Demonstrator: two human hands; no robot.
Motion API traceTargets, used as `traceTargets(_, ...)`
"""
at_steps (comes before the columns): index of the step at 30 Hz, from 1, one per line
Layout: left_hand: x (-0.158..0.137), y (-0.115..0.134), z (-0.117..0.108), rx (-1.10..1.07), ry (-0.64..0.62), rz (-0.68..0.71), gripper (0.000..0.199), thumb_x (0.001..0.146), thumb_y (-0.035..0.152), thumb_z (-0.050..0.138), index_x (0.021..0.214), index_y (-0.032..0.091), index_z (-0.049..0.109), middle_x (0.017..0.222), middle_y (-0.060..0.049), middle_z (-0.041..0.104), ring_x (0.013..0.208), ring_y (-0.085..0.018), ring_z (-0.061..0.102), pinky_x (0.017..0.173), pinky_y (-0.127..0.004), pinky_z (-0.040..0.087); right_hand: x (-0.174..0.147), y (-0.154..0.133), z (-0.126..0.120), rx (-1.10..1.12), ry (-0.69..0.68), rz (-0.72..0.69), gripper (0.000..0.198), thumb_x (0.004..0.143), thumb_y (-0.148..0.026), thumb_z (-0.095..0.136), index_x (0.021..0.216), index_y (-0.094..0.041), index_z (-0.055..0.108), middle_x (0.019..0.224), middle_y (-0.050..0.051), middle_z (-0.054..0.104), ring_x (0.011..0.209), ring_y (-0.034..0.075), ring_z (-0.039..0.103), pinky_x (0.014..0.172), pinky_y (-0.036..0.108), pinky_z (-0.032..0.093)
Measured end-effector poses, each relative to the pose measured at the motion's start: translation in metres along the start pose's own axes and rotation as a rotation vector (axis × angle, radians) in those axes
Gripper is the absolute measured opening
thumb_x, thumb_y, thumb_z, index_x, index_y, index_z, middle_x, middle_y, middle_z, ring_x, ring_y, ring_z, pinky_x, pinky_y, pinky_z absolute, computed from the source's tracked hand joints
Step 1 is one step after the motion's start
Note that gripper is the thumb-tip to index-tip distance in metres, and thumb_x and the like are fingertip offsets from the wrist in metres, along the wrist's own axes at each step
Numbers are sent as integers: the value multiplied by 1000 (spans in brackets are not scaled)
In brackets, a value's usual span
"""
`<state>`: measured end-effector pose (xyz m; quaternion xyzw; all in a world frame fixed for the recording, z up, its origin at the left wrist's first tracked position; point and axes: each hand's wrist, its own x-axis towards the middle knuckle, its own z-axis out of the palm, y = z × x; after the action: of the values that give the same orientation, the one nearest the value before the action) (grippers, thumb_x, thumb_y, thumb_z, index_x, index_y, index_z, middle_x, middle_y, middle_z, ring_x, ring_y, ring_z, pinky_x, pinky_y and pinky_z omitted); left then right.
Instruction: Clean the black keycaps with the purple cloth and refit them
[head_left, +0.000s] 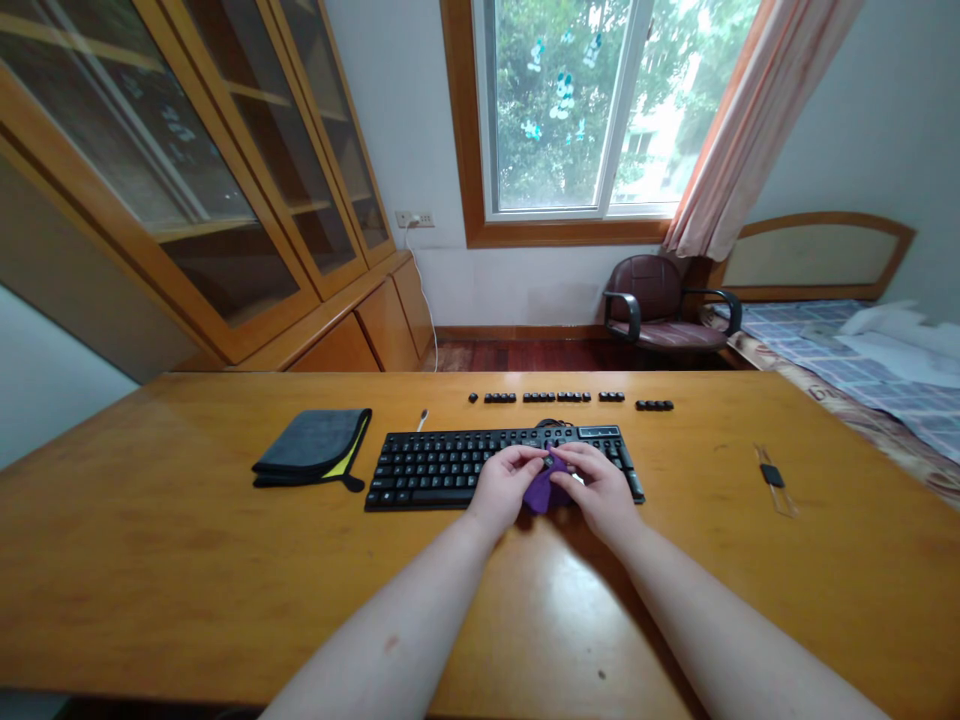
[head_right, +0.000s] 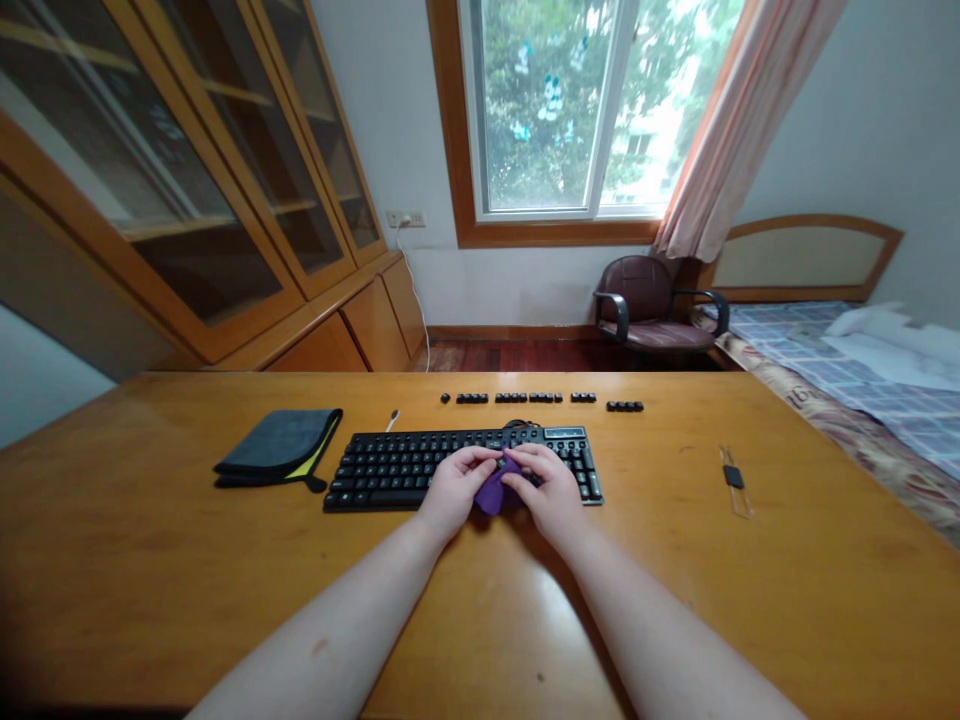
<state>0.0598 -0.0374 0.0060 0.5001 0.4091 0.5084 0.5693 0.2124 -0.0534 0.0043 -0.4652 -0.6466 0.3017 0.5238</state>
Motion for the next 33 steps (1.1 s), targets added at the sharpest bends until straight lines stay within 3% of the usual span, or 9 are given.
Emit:
traceTargets(4,-1,0,1,58,11,60,16,71,26,63,81,16,70,86,-6,69,83,-18,62,79,-31,48,0,1,2,71,33,44,18,69,-26,68,87,-26,71,88,4,63,86,19,59,75,32,49)
traceTargets(10,1,0,1,49,12,-44,16,69,23,64,81,15,71,83,-7,71,78,-18,63,74,-30,49,1,-1,2,80,44,67,8,69,-24,67,76,-23,70,73,2,60,72,17,58,68,30,47)
traceTargets(15,3,-5,0,-2,15,-90,18,68,26,64,81,15,70,77,-6,70,68,-16,62,65,-27,50,1,-2,0,11,50,42,9,73,-26,61,76,-23,69,77,3,62,75,18,58,72,33,47)
traceTargets(21,3,-1,1,9,54,-37,18,68,28,64,80,15,69,78,-5,69,71,-15,62,68,-26,49,-2,-2,2,-48,105,6,16,76,-30,60,88,-25,69,88,5,64,84,20,59,77,35,47)
traceTargets(26,1,2,1,43,35,-27,18,69,28,64,79,15,69,77,-5,68,72,-16,62,68,-27,49,-1,-2,1,-55,35,3,22,74,-30,63,95,-26,68,95,5,64,90,20,58,75,33,49)
traceTargets(33,0,1,1,38,25,-48,16,68,26,64,78,14,69,78,-6,70,73,-17,63,71,-29,49,-1,-7,1,-68,28,-3,11,75,-28,62,82,-23,69,82,4,65,79,19,60,75,34,48)
